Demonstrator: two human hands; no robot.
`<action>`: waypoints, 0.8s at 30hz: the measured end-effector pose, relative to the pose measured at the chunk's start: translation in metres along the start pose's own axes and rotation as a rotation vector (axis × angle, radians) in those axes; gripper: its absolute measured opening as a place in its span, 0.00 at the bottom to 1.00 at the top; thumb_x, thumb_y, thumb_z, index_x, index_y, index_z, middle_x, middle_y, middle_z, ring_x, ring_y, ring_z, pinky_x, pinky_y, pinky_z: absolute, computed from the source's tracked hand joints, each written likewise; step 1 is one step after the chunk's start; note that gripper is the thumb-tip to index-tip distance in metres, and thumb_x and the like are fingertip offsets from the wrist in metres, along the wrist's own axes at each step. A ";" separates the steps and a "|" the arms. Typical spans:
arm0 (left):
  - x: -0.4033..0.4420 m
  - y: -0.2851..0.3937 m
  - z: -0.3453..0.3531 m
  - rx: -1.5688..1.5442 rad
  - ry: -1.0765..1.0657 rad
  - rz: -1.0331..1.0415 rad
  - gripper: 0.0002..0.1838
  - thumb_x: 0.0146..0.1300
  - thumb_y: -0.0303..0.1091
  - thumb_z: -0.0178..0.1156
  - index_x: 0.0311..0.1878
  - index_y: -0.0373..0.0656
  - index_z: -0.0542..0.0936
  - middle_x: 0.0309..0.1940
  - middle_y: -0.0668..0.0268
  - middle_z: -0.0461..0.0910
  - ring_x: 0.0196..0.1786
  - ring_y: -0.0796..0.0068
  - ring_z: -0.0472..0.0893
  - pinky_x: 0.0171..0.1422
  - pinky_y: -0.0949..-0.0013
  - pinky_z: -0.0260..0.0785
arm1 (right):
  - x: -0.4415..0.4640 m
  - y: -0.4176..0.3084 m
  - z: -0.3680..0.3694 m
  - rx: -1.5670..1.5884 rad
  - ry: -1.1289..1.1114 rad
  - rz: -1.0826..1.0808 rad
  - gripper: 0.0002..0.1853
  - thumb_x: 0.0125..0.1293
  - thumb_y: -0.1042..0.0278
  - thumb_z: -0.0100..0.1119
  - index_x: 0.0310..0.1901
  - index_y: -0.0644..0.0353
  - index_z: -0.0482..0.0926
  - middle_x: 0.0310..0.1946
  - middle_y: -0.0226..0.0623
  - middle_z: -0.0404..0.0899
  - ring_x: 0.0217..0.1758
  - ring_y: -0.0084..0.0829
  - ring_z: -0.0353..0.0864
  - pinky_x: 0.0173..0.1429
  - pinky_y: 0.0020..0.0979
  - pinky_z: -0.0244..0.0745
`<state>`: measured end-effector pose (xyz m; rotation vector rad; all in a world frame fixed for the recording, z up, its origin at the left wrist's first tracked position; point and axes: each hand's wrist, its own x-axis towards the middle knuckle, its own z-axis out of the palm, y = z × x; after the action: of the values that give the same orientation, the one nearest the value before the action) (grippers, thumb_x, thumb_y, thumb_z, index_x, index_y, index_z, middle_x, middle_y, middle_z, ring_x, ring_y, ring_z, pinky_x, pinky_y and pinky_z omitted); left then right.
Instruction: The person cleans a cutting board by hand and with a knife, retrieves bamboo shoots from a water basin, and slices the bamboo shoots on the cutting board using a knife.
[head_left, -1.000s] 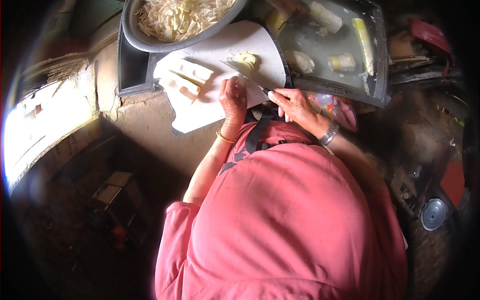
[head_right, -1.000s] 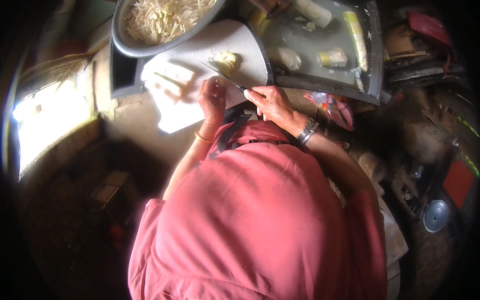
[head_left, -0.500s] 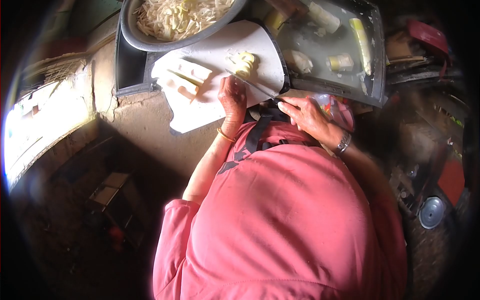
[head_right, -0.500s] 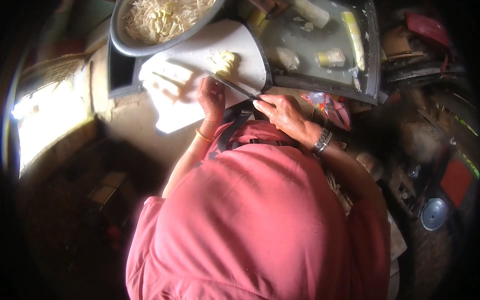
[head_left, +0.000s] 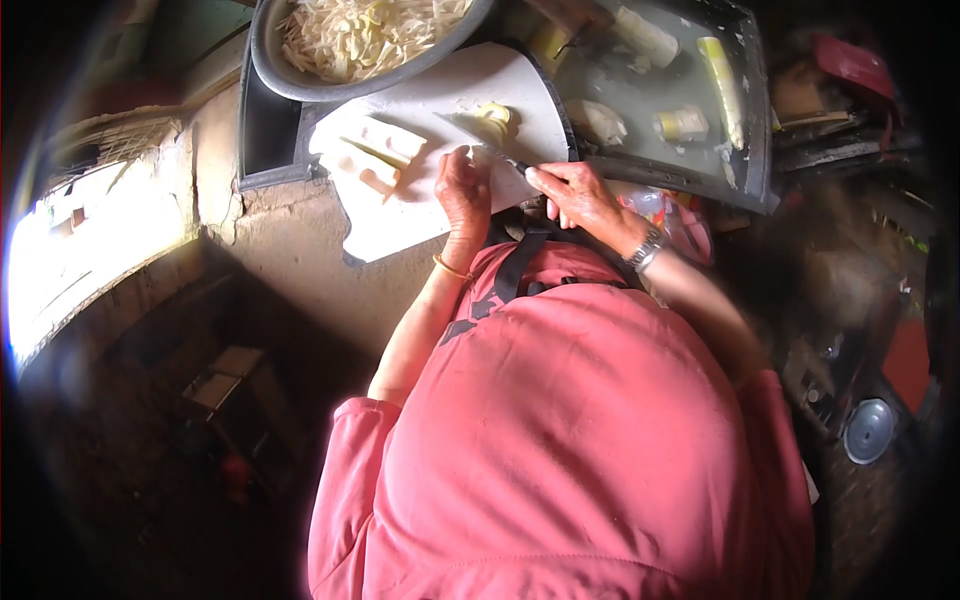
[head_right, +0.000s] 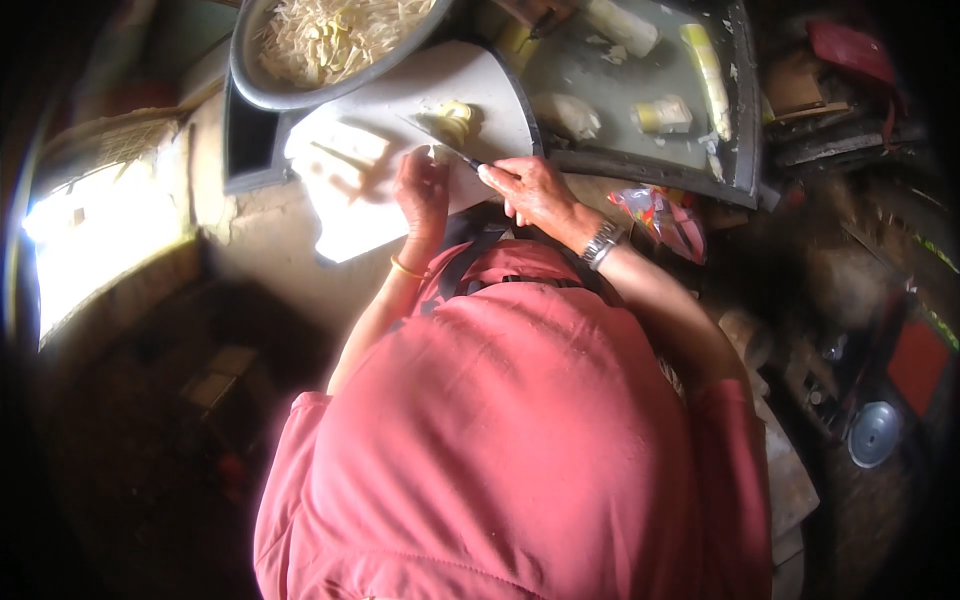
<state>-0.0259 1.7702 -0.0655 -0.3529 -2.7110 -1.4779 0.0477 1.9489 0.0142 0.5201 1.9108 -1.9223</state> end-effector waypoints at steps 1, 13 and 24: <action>-0.002 0.000 -0.003 0.000 0.004 -0.003 0.15 0.55 0.21 0.66 0.47 0.39 0.79 0.32 0.60 0.75 0.28 0.66 0.75 0.35 0.64 0.70 | -0.006 -0.002 -0.004 -0.003 -0.004 0.000 0.22 0.75 0.49 0.54 0.35 0.62 0.81 0.18 0.26 0.73 0.18 0.17 0.72 0.20 0.22 0.69; -0.003 0.008 -0.013 -0.060 -0.017 -0.197 0.10 0.55 0.23 0.67 0.40 0.38 0.79 0.22 0.62 0.79 0.26 0.70 0.77 0.37 0.67 0.72 | -0.066 -0.026 -0.011 -0.304 0.075 0.055 0.20 0.73 0.55 0.58 0.53 0.65 0.82 0.27 0.41 0.80 0.28 0.24 0.77 0.34 0.32 0.74; 0.002 0.002 -0.008 0.021 -0.041 -0.149 0.07 0.54 0.23 0.66 0.37 0.39 0.80 0.22 0.59 0.80 0.27 0.63 0.80 0.38 0.63 0.72 | -0.057 -0.016 -0.014 -0.461 0.120 -0.028 0.22 0.72 0.54 0.59 0.53 0.67 0.82 0.35 0.52 0.85 0.35 0.38 0.87 0.39 0.34 0.78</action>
<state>-0.0276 1.7652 -0.0596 -0.1860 -2.8390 -1.4914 0.0880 1.9633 0.0571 0.4748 2.3515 -1.4179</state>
